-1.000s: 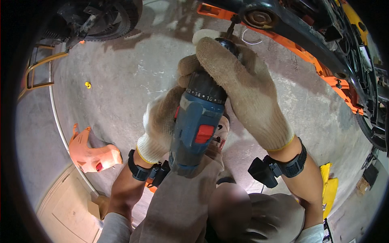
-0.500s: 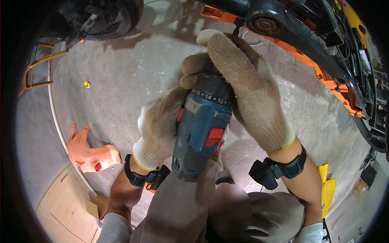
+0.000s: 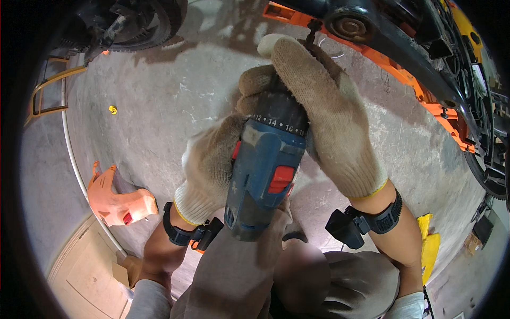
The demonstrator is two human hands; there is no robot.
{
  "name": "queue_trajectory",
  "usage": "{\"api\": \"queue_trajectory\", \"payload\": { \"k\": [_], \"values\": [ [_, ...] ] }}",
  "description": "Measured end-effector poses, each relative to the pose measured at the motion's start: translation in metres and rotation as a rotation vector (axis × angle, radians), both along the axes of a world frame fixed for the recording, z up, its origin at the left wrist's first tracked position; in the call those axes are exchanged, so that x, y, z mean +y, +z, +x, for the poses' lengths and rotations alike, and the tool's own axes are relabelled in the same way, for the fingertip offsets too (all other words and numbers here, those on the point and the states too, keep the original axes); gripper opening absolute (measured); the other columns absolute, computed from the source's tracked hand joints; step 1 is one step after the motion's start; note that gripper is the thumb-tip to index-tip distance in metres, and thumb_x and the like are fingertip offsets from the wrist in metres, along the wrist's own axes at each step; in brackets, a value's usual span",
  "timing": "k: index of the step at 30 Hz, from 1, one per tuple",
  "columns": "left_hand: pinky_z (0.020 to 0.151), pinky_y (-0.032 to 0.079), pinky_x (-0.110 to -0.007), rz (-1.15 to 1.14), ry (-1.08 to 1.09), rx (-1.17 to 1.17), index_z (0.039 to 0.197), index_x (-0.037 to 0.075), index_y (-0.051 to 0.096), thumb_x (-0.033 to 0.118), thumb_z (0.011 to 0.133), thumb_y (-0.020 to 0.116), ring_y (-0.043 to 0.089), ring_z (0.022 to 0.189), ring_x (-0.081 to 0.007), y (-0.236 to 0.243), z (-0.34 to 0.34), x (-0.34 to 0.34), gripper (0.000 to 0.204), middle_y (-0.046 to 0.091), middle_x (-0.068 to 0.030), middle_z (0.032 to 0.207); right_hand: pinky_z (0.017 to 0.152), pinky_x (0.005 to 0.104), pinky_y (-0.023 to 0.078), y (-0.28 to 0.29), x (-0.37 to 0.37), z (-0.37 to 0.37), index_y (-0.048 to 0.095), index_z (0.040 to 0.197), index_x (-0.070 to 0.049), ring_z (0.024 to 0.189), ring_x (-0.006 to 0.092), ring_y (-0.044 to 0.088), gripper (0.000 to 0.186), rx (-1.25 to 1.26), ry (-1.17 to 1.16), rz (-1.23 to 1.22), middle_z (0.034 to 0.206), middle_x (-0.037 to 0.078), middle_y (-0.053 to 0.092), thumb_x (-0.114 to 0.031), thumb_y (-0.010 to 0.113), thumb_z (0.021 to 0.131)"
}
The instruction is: Assembling or repairing mechanical components and plastic body panels on a motorcycle frame.
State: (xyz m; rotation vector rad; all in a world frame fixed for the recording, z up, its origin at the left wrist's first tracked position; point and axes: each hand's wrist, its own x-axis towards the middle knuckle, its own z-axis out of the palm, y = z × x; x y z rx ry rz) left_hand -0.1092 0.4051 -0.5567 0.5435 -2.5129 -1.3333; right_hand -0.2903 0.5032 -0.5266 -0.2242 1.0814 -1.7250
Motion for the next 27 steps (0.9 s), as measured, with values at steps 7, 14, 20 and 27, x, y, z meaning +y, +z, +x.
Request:
{"api": "queue_trajectory", "payload": {
  "k": [7, 14, 20, 27],
  "values": [
    [0.079, 0.058, -0.035, -0.086, 0.008, -0.012, 0.118, -0.001, 0.066, 0.02, 0.075, 0.084, 0.074, 0.087, -0.0268, -0.0048, 0.0055, 0.0013, 0.052, 0.074, -0.0126, 0.102, 0.064, 0.0303, 0.06, -0.0003, -0.0037, 0.0019, 0.058, 0.114, 0.003, 0.075, 0.0152, 0.068, 0.046, -0.08, -0.066, -0.016, 0.09, 0.011, 0.069, -0.036, 0.074, 0.094],
    [0.083, 0.058, -0.035, -0.126, -0.031, -0.023, 0.127, 0.002, 0.061, 0.016, 0.085, 0.077, 0.071, 0.094, -0.0237, -0.0059, 0.0088, 0.0031, 0.046, 0.073, -0.0113, 0.11, 0.064, 0.0292, 0.06, -0.0029, -0.0031, 0.0, 0.059, 0.115, 0.001, 0.075, 0.0157, 0.07, 0.044, -0.068, -0.069, -0.016, 0.091, 0.011, 0.07, -0.035, 0.073, 0.095],
    [0.083, 0.058, -0.035, -0.07, -0.061, 0.007, 0.127, 0.002, 0.061, 0.015, 0.085, 0.078, 0.071, 0.094, -0.0231, -0.0069, 0.0073, 0.0009, 0.048, 0.072, -0.0112, 0.11, 0.073, 0.0335, 0.062, -0.0049, -0.0021, 0.0008, 0.063, 0.122, -0.002, 0.083, 0.021, 0.073, 0.04, -0.025, -0.052, -0.006, 0.1, 0.014, 0.072, -0.034, 0.067, 0.099],
    [0.082, 0.058, -0.034, -0.051, 0.016, -0.024, 0.116, -0.004, 0.067, 0.015, 0.074, 0.083, 0.074, 0.089, -0.0252, -0.0086, 0.007, 0.0041, 0.049, 0.074, -0.0144, 0.103, 0.065, 0.0296, 0.061, -0.0037, -0.0037, 0.0012, 0.06, 0.117, 0.001, 0.076, 0.0158, 0.071, 0.043, -0.082, -0.102, -0.02, 0.092, 0.011, 0.071, -0.033, 0.074, 0.095]
  ]
}}
